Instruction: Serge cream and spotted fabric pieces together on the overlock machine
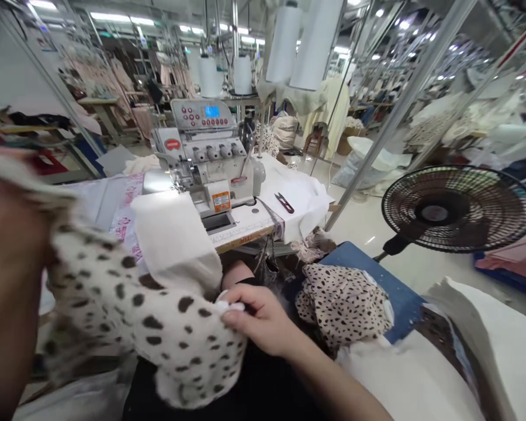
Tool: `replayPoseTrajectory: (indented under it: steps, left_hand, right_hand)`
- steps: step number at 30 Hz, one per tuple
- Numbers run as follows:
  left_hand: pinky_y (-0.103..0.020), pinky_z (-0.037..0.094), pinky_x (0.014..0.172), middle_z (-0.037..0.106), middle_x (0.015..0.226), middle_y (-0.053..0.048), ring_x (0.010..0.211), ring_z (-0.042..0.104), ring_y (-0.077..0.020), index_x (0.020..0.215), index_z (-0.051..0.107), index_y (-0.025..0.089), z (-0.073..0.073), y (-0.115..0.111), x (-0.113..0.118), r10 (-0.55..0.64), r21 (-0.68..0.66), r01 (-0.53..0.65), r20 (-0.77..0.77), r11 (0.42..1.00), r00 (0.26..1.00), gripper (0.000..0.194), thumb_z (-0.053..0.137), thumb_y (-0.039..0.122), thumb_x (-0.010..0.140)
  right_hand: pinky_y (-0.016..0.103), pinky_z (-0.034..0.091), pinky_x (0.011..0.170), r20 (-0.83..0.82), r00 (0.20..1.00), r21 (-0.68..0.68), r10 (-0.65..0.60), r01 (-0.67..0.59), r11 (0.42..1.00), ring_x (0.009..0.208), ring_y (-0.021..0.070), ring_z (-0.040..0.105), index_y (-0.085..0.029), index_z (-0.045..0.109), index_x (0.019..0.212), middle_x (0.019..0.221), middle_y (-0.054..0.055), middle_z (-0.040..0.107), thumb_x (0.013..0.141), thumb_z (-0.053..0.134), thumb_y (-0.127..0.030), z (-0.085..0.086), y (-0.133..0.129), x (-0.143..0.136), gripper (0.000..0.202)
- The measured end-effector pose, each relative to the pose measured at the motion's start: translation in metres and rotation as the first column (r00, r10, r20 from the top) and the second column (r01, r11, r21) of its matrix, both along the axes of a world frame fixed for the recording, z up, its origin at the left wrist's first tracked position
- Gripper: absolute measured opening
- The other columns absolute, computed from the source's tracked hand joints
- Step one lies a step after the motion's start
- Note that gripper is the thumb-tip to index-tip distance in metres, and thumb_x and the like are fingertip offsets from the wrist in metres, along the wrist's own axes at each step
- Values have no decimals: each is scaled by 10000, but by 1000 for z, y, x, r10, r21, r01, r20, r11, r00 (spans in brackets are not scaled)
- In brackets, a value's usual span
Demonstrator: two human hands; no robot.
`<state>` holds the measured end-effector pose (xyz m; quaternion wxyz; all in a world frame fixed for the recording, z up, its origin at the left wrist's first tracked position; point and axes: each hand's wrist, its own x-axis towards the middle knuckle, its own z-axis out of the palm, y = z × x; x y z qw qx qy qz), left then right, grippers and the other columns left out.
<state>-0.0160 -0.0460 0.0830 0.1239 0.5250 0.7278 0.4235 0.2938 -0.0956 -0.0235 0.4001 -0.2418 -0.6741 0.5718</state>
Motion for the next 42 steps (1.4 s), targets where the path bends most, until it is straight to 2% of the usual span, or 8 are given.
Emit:
replayPoseTrajectory:
  steps: [4, 9, 19, 25, 29, 35, 39, 42]
  left_hand:
    - [-307, 321, 578, 498, 575, -17, 754, 531, -207, 630, 479, 186, 0, 71, 17, -184, 45, 215, -367, 976, 912, 448, 345, 581, 794]
    - [-279, 254, 527, 465, 563, 3, 553, 435, -164, 659, 444, 188, -26, 85, 22, -288, -53, 304, -512, 951, 810, 242, 408, 385, 794]
    - [-220, 376, 695, 574, 813, 12, 762, 515, -139, 863, 570, 199, -10, 67, 27, -364, 87, 388, -209, 917, 908, 253, 449, 419, 839]
    - [-228, 376, 687, 604, 828, 12, 764, 523, -150, 823, 615, 207, -14, 78, 23, -268, 99, 280, -120, 955, 956, 260, 532, 451, 787]
    - [-219, 367, 652, 593, 834, 14, 753, 513, -144, 797, 611, 212, -12, 78, 18, -243, 92, 248, -64, 964, 968, 260, 556, 464, 768]
    - [-220, 369, 633, 596, 785, 16, 719, 518, -144, 831, 608, 214, -15, 85, 15, -231, 75, 229, 12, 970, 973, 282, 571, 480, 746]
    - [-248, 378, 667, 633, 827, 14, 767, 547, -177, 814, 627, 225, -18, 88, 19, -226, -87, 212, -231, 974, 946, 244, 508, 435, 773]
    - [-262, 374, 673, 636, 850, 10, 776, 551, -188, 794, 617, 224, -19, 88, 24, -210, -113, 182, -346, 977, 915, 233, 493, 421, 775]
  right_hand:
    - [232, 384, 613, 142, 989, -137, -49, 69, 988, 638, 116, 462, -142, 536, 751, 679, 4, 504, 808, 516, -471, -67, 9, -32, 334]
    - [246, 374, 607, 312, 942, -167, -121, 180, 969, 631, 122, 454, -150, 510, 736, 653, -4, 482, 798, 509, -290, -132, 22, -34, 153]
    - [255, 439, 703, 19, 985, 124, -169, 165, 978, 802, 130, 531, -194, 474, 1151, 1078, 70, 533, 774, 565, -235, -30, 111, -77, 390]
    - [198, 314, 506, 0, 967, -283, 255, -245, 927, 515, 68, 368, -150, 526, 772, 564, -61, 420, 677, 693, -374, -18, 123, -99, 294]
    - [187, 331, 548, -128, 962, -293, 241, -269, 917, 598, 69, 399, -144, 467, 641, 665, -39, 448, 573, 770, -383, -8, 125, -84, 392]
    - [229, 396, 605, -209, 931, -469, 299, -363, 805, 633, 103, 478, -175, 481, 870, 723, -29, 502, 581, 753, -409, -12, 126, -75, 461]
    - [244, 377, 616, 163, 982, -122, 95, -76, 990, 617, 113, 433, -159, 459, 651, 605, -32, 419, 739, 609, -350, -28, 127, -73, 259]
    - [302, 378, 748, 293, 935, 367, -198, 81, 927, 802, 170, 465, -150, 461, 589, 757, 29, 504, 739, 606, -227, -31, 132, -71, 222]
